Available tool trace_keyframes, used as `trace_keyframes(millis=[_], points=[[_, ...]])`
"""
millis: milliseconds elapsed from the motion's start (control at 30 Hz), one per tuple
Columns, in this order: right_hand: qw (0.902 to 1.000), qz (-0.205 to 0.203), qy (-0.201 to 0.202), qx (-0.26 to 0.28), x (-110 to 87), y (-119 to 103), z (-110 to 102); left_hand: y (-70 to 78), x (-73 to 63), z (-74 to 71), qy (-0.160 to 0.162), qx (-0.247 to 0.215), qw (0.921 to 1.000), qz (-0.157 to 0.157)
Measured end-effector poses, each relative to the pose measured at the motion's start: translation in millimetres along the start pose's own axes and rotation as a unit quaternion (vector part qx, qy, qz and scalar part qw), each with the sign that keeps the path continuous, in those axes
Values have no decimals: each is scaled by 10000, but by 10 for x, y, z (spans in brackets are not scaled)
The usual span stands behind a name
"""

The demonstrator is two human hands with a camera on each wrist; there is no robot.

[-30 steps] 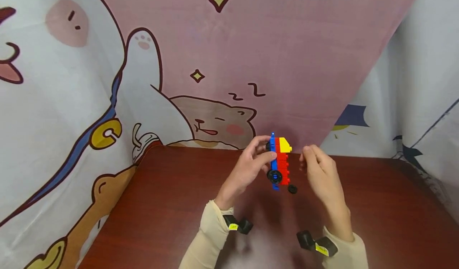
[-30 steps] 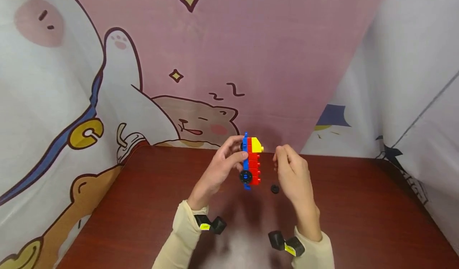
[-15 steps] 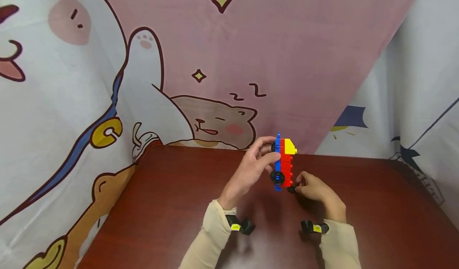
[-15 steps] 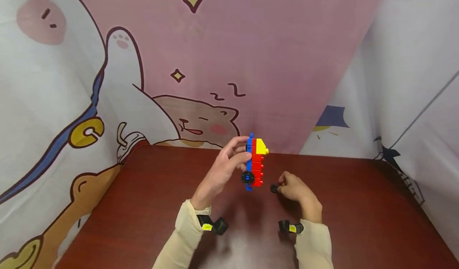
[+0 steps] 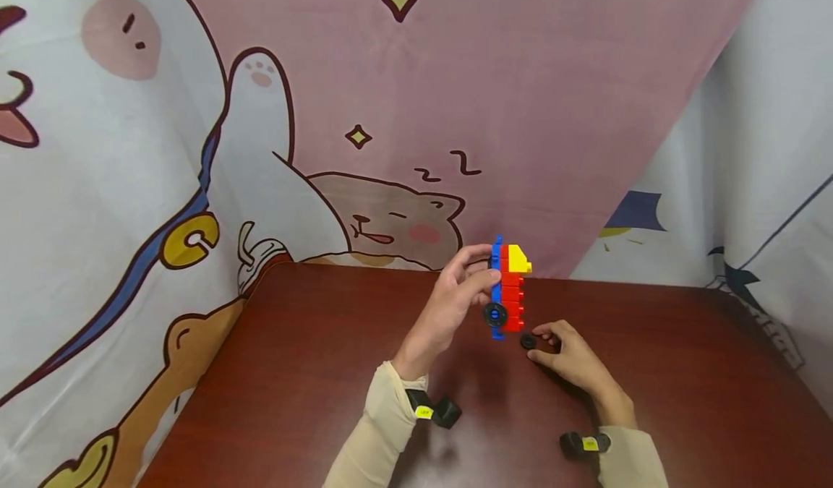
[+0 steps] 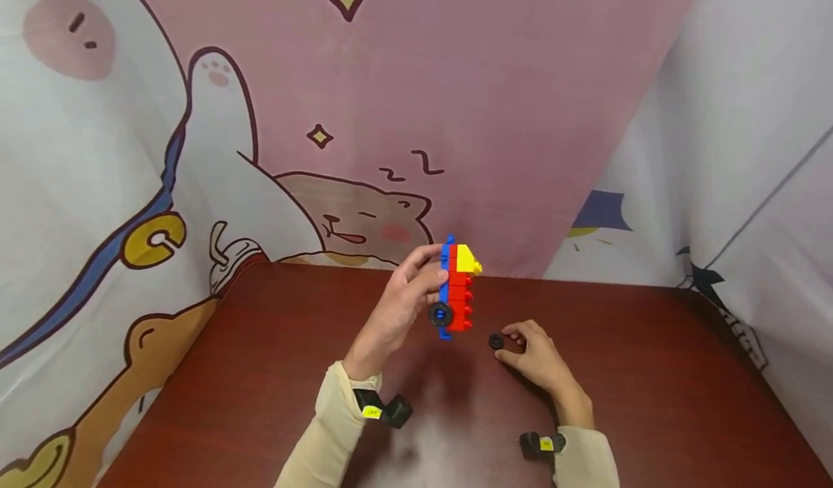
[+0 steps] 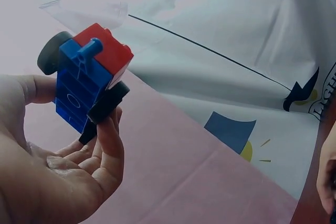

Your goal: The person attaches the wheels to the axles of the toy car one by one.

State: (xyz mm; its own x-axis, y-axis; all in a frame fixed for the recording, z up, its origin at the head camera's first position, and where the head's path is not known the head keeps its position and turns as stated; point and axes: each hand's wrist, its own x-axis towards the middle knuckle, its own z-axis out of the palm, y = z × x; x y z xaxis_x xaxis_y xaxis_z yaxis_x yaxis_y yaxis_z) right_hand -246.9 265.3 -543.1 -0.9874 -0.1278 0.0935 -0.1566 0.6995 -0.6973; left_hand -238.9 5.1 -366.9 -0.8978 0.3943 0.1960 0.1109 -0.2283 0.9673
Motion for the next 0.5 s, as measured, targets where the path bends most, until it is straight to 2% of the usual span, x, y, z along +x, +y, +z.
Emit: trace_keyframes(millis=[133, 233, 500], points=[[9993, -269, 237, -145, 28, 9, 103, -5, -22, 8, 76, -66, 9999, -8], [9985, -321, 408, -181, 37, 3, 134, -12, -16, 29, 49, -137, 9999, 32], [9979, -51, 623, -157, 71, -23, 155, -1, -6, 20, 35, -116, 9999, 75]])
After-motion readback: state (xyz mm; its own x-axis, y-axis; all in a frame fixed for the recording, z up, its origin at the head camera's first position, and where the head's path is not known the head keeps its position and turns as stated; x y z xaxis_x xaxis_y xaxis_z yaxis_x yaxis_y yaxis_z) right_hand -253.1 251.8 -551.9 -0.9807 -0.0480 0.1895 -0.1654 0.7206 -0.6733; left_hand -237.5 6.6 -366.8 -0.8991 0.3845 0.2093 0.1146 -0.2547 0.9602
